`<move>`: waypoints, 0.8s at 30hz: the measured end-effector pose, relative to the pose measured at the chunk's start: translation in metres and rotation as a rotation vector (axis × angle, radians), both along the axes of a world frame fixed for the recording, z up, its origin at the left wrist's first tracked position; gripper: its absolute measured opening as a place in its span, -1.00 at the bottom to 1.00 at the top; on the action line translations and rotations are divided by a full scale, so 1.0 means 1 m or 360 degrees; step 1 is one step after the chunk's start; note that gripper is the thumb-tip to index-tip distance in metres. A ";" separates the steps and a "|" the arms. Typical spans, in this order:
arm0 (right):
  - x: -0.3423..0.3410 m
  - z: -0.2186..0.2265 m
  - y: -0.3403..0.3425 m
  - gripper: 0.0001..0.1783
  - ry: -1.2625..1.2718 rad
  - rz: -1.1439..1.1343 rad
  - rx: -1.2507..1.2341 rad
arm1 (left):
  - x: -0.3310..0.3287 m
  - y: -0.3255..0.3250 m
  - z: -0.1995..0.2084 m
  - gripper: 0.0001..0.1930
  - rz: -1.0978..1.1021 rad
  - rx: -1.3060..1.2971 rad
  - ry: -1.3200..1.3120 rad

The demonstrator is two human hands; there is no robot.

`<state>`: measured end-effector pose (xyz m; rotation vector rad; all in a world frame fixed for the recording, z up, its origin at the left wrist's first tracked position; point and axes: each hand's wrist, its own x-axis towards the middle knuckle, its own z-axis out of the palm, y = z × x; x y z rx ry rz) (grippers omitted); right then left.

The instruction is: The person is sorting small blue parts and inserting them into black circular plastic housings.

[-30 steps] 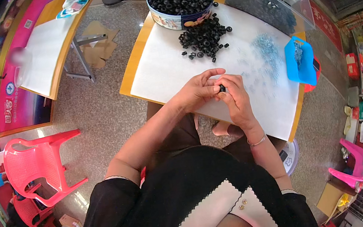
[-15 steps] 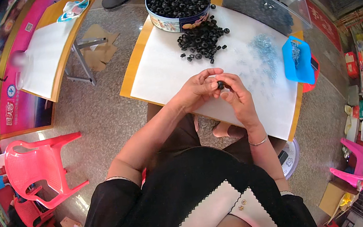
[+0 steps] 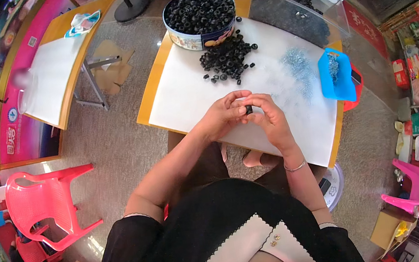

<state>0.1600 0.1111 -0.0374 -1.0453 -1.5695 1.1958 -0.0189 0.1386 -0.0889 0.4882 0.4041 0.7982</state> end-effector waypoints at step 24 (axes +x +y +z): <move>0.130 0.094 0.260 -0.65 -0.1353 -0.1149 0.0984 | 0.004 0.001 0.008 -0.62 -0.0015 -0.0008 -0.0113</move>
